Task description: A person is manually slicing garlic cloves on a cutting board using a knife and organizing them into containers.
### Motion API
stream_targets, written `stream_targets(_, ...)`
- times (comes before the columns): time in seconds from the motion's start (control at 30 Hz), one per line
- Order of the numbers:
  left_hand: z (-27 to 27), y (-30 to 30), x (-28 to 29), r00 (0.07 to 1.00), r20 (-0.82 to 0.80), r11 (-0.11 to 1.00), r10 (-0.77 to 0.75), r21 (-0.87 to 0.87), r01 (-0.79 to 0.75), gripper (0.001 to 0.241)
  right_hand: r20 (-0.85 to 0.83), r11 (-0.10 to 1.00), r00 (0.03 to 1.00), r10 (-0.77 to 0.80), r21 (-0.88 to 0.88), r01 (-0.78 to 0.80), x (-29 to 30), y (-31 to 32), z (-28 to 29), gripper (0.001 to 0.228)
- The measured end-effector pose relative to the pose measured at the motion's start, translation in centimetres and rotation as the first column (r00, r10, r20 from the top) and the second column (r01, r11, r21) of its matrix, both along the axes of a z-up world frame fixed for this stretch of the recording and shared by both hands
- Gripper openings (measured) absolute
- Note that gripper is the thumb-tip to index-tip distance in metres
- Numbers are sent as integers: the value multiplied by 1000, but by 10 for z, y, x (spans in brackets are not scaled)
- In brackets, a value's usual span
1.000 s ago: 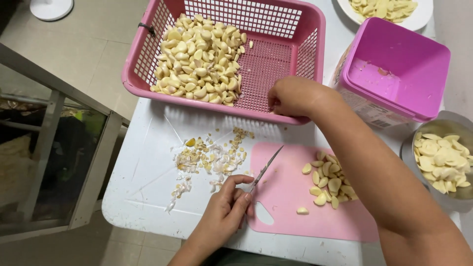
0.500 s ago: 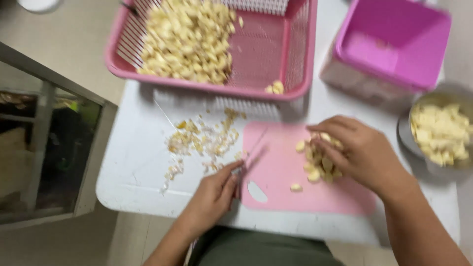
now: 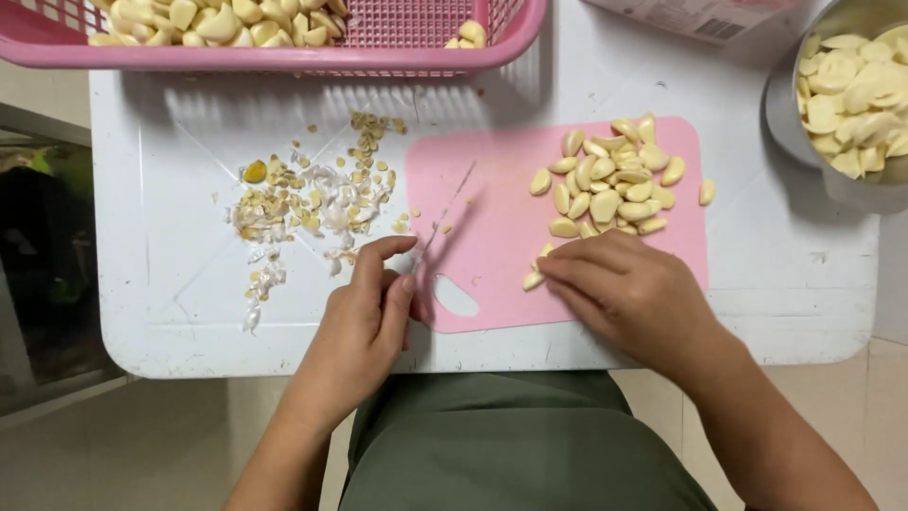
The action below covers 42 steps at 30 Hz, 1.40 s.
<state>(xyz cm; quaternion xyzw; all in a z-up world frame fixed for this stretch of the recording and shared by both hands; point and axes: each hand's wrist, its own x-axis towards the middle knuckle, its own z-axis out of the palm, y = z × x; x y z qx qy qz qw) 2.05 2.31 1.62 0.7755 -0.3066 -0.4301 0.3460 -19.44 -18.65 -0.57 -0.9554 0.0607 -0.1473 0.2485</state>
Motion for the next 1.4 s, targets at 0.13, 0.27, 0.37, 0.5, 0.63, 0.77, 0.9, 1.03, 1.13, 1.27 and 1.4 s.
stream_targets(0.13,-1,2,-2,999,6,999,-42,12,42,47,5,997,1000,-10,-83,11,11,10,-2,12)
stream_targets(0.27,-2,6,-1,999,-1,999,-37,-15,37,52,-12,1000,1000,7,-6,-8,13,6,-10,10)
stream_targets(0.37,-4,9,-3,996,-11,993,-87,-82,86,50,4,930,996,-94,358,87,18,10,-7,23)
stream_targets(0.5,-2,8,-12,992,-44,979,-122,-173,113,44,-60,788,973,-224,577,217,23,12,-3,19)
stream_targets(0.63,2,10,-14,984,-95,978,-154,-159,137,43,-57,755,961,-271,607,249,35,17,2,15)
stream_targets(0.77,-1,14,-16,981,-31,964,-192,-192,182,42,49,919,973,-226,341,196,53,17,0,10)
stream_targets(0.9,-6,14,-20,975,-17,964,-221,-151,216,45,71,958,977,-202,220,182,59,16,-17,4)
stream_targets(1.03,-11,16,-20,968,-45,965,-248,-103,242,46,77,955,965,-250,184,233,61,17,-23,6)
stream_targets(1.13,-13,15,-21,965,-46,962,-257,-104,251,46,63,949,959,-276,177,261,60,16,-24,7)
stream_targets(1.27,-11,13,-20,960,-55,960,-274,-82,269,48,55,949,959,-278,173,265,61,15,-26,8)
stream_targets(1.4,-10,13,-19,958,-57,958,-280,-87,275,45,22,941,956,-292,185,283,62,15,-24,8)
